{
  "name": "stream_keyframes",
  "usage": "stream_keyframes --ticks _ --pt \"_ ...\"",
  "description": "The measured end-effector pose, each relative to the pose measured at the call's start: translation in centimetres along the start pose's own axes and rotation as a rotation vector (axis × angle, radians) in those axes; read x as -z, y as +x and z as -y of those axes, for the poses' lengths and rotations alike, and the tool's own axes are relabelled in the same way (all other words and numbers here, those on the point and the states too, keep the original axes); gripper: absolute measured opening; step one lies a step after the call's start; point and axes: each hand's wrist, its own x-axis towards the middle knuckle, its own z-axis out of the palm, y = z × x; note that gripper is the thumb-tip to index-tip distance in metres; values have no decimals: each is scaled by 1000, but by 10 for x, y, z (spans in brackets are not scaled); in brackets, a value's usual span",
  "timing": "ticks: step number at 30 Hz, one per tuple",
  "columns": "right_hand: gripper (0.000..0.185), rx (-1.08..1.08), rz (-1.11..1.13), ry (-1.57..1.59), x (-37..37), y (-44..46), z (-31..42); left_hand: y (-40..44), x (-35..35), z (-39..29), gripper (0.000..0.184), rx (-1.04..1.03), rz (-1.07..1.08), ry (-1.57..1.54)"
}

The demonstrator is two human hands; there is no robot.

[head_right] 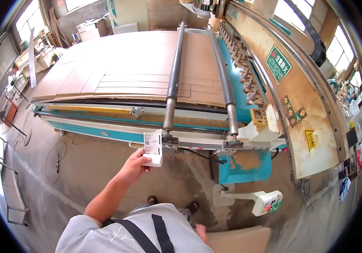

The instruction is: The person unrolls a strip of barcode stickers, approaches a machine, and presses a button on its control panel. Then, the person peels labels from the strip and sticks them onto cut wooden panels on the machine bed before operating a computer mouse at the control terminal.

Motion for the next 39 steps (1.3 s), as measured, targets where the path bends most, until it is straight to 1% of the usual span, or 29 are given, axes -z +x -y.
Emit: stream_keyframes --ticks 1,2,3,4,6,8,9,10,12,13,14,15,16,18,19,20,21,22,23,24,26,28,29,30,32,33,35,38,39 --pt "21 42 -37 28 2 8 4 -3 13 -7 32 9 -10 -50" --pt "22 -36 -85 205 1 15 13 -4 29 -12 32 31 -10 -48" --pt "23 -312 -129 503 1 28 21 -6 42 -16 28 28 -34 -40" --pt "22 -353 -153 636 4 39 26 -6 56 -18 25 25 -57 -35" --pt "23 -251 -199 589 7 46 51 3 91 -5 24 47 -78 -53" --pt "23 -231 -191 588 -1 46 97 19 126 1 21 129 -234 -226" --pt "25 -228 -127 482 -4 52 124 32 142 -3 20 129 -241 -256" --pt "25 -230 -123 474 -16 63 134 44 156 9 20 131 -248 -261" --pt "30 -59 -82 143 -33 76 153 61 179 21 18 129 -341 -379" --pt "31 -36 3 62 -38 88 154 69 191 28 18 125 -362 -387" --pt "32 -5 89 -18 -39 99 171 78 202 33 21 116 -452 -431" --pt "33 -90 118 10 -34 104 189 85 211 34 23 100 -541 -470" --pt "34 -177 144 35 -27 105 217 89 218 25 23 81 -559 -460" --pt "37 -25 184 -31 -59 190 132 95 231 7 19 70 -712 -462" --pt "36 426 464 -664 -29 204 173 99 252 6 22 73 -723 -458" --pt "32 533 400 -818 -19 212 202 104 262 0 22 70 -738 -434" --pt "30 -93 281 -300 -12 211 241 109 270 -7 22 30 -768 -425" --pt "33 154 247 -318 -13 236 240 114 277 -11 23 -8 -799 -418" --pt "33 47 248 -96 -8 248 258 123 290 -10 25 -5 -826 -450" --pt "33 41 268 -85 -5 258 275 133 301 -5 25 0 -840 -432" --pt "33 -2 226 179 -5 270 305 151 332 13 27 49 -826 -465" --pt "33 36 230 152 -18 269 306 167 347 20 29 61 -799 -491" --pt "32 84 220 123 -19 269 326 177 355 21 29 74 -770 -487" --pt "30 -24 234 165 -28 263 339 190 366 26 30 86 -739 -479" --pt "28 62 328 22 -40 264 347 213 391 46 27 98 -738 -445" --pt "28 56 319 33 -49 265 345 225 406 58 25 119 -735 -423" --pt "26 -120 212 135 -62 256 322 249 412 51 19 166 -726 -407" --pt "24 -186 115 13 -47 228 339 282 428 42 16 216 -741 -379" --pt "23 -200 79 -10 -47 222 344 293 429 36 9 207 -762 -361"
